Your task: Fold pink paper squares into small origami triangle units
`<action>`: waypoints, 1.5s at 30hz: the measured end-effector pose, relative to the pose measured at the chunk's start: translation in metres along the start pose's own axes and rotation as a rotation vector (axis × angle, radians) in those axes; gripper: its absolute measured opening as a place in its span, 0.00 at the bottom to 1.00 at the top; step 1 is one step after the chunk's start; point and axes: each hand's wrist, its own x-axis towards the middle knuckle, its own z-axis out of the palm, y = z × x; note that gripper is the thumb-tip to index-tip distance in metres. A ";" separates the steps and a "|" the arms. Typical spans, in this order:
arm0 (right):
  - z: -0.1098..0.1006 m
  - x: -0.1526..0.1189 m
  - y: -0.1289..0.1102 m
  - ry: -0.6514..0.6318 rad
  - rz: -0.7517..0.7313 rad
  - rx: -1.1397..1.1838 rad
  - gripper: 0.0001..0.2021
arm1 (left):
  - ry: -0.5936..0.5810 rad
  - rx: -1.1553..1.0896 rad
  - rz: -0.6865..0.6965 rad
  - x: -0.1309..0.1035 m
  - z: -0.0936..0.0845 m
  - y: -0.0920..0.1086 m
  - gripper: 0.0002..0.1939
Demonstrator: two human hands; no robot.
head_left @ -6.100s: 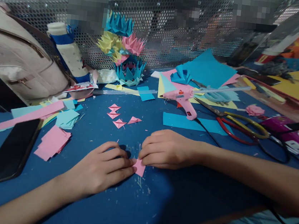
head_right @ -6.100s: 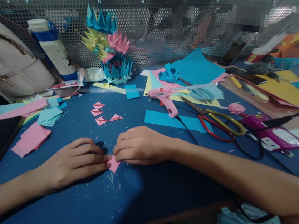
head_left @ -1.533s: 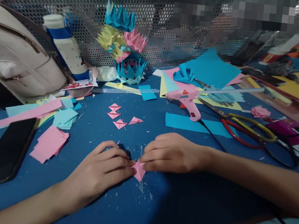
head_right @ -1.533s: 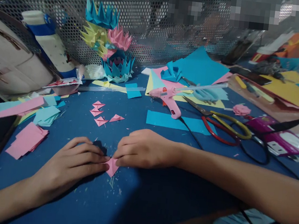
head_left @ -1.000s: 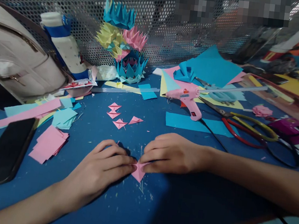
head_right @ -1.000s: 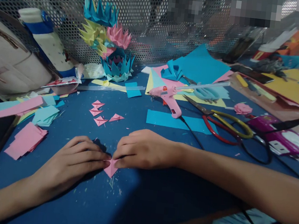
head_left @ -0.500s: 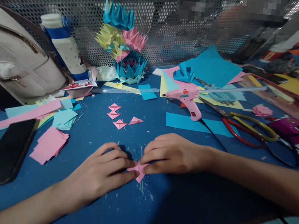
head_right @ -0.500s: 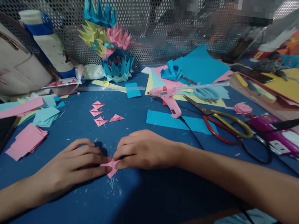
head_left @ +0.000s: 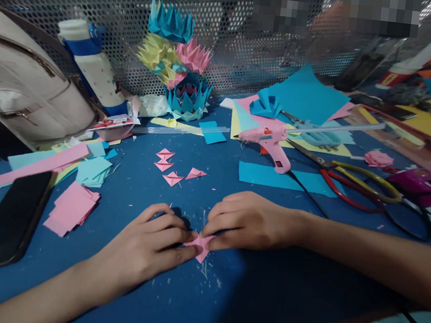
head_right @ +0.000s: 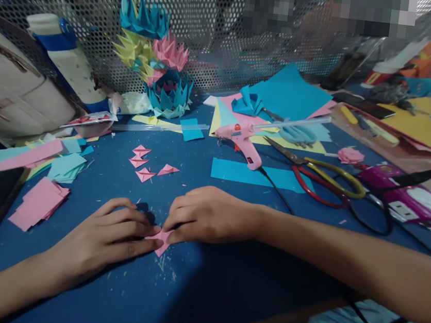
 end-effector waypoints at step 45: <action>-0.003 0.003 -0.006 -0.015 -0.030 -0.170 0.13 | -0.096 0.655 -0.061 -0.012 0.002 0.062 0.24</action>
